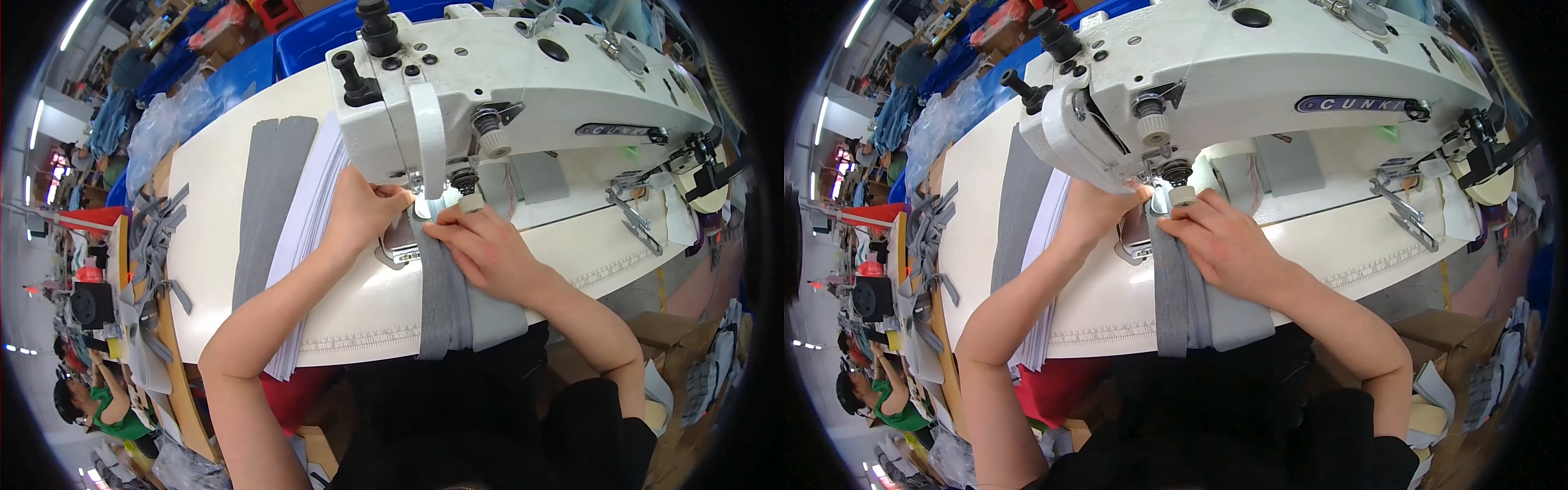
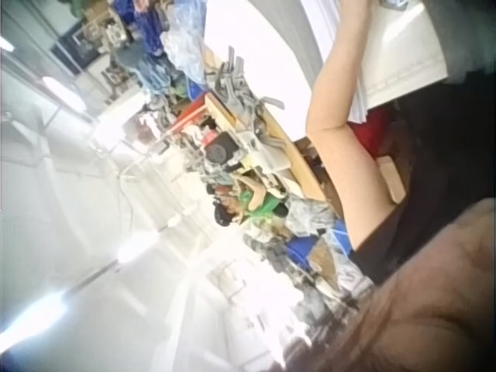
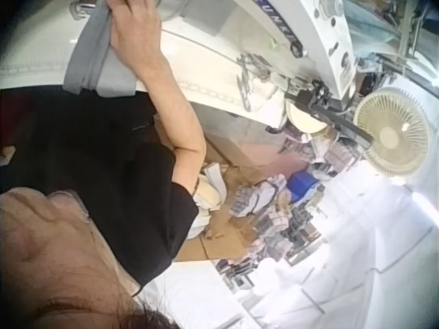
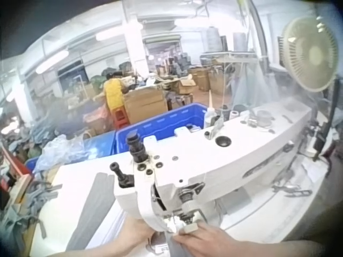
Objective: The person is sewing grey fabric parts together using an industrial sewing machine in a workshop.
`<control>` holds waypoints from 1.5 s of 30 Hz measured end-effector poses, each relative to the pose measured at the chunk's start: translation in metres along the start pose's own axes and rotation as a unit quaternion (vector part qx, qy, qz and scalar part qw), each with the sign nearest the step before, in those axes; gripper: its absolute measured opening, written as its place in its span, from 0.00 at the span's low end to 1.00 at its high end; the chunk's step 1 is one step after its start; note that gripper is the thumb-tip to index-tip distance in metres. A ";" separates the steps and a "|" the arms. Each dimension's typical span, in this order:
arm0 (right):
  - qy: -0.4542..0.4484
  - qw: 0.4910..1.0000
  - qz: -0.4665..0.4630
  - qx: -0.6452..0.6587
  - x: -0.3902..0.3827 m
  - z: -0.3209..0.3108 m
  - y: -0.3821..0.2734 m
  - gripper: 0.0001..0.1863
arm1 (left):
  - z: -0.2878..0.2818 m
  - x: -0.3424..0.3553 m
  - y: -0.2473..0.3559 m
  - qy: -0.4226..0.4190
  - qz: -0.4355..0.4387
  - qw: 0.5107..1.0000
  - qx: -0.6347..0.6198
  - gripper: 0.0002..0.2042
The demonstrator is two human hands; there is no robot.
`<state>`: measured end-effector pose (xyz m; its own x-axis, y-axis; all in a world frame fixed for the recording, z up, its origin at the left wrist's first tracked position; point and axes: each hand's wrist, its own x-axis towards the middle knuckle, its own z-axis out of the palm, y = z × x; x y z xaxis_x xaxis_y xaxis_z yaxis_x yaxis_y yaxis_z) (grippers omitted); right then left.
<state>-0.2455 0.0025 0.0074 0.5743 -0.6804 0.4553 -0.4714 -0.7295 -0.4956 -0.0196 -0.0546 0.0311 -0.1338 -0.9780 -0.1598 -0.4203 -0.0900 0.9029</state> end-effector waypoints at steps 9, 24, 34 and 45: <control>-0.011 1.000 0.001 -0.029 0.003 0.001 -0.002 0.23 | 0.012 0.003 -0.019 0.085 0.049 0.995 -0.014 0.09; -0.012 0.999 0.005 -0.040 0.002 0.000 -0.005 0.23 | 0.007 -0.011 -0.028 0.083 0.076 0.994 0.000 0.08; 0.045 0.999 0.003 -0.005 -0.001 0.005 -0.002 0.16 | 0.022 -0.056 -0.043 0.054 0.193 0.980 -0.005 0.06; 0.074 0.997 -0.005 -0.039 -0.001 0.007 -0.001 0.15 | 0.020 -0.058 -0.039 0.056 0.245 0.966 0.066 0.07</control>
<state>-0.2406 0.0040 0.0021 0.4774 -0.6719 0.5663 -0.5204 -0.7355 -0.4339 -0.0137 0.0095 -0.0028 -0.2514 -0.9118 0.3246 -0.4422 0.4066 0.7995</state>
